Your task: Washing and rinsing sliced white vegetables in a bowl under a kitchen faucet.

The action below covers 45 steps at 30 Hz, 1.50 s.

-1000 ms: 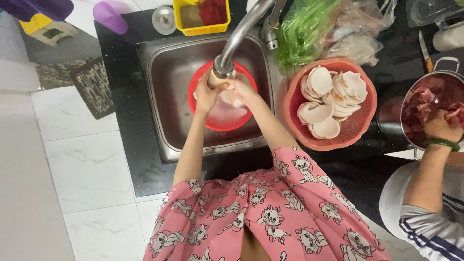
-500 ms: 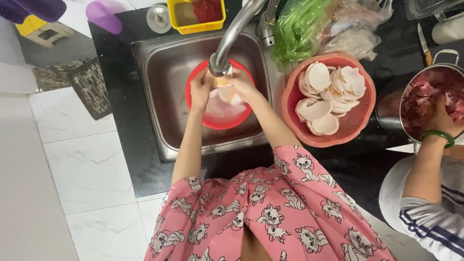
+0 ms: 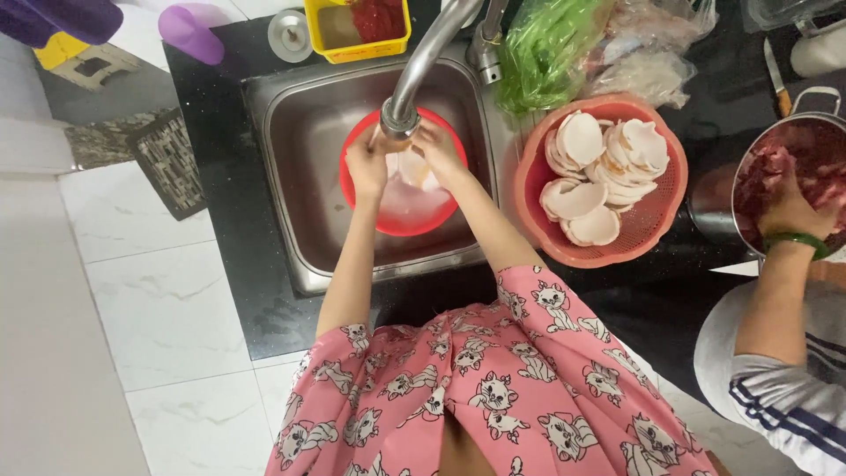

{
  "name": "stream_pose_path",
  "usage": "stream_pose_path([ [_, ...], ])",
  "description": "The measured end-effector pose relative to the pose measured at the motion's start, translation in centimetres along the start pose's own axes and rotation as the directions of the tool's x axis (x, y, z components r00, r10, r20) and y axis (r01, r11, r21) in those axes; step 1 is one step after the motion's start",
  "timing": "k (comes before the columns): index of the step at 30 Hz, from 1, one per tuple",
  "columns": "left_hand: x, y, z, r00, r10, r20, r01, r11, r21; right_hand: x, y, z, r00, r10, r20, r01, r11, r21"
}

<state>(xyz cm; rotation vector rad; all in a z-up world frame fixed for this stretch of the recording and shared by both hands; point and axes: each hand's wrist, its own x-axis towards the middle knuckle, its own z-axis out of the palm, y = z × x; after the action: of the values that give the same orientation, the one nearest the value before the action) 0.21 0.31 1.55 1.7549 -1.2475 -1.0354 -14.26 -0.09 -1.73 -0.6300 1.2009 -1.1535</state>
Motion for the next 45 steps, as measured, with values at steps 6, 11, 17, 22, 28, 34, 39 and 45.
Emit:
stream_pose_path([
  [6,-2.4,-0.3,1.7,0.847,0.517,0.124,-0.525,0.85,0.037,5.6,7.2,-1.3,0.975,0.182,0.126,-0.218,0.889,0.402],
  [11,-3.4,-1.2,0.8,0.844,0.515,0.152,-0.536,0.822,0.191,3.1,4.8,0.1,0.986,0.111,-0.125,-0.097,0.989,0.114],
  [17,-1.1,-2.6,1.7,0.971,0.217,0.099,-0.215,0.976,-0.035,2.5,5.5,0.3,0.935,0.015,-0.355,-0.014,1.0,0.004],
  [22,2.8,-6.3,3.7,1.0,0.009,-0.029,-0.009,1.0,0.008,1.8,3.5,1.1,0.945,0.156,-0.287,-0.117,0.982,0.149],
  [28,4.1,-9.8,4.6,0.988,-0.148,-0.053,0.148,0.989,-0.006,2.9,7.2,-2.9,0.994,0.027,-0.111,-0.027,1.0,-0.001],
  [34,2.0,-14.7,2.5,0.928,-0.304,0.217,0.355,0.899,-0.258,-2.6,0.9,-9.6,0.915,-0.322,0.242,0.373,0.451,-0.811],
  [39,1.3,-23.1,1.6,0.865,-0.477,0.156,0.479,0.877,0.025,-8.3,-3.0,-16.7,0.769,-0.629,0.115,0.523,0.515,-0.679],
  [45,2.7,-28.2,2.0,0.96,-0.281,0.001,0.257,0.879,0.401,-12.8,0.4,-28.2,0.71,-0.58,-0.4,0.093,0.64,-0.763],
])
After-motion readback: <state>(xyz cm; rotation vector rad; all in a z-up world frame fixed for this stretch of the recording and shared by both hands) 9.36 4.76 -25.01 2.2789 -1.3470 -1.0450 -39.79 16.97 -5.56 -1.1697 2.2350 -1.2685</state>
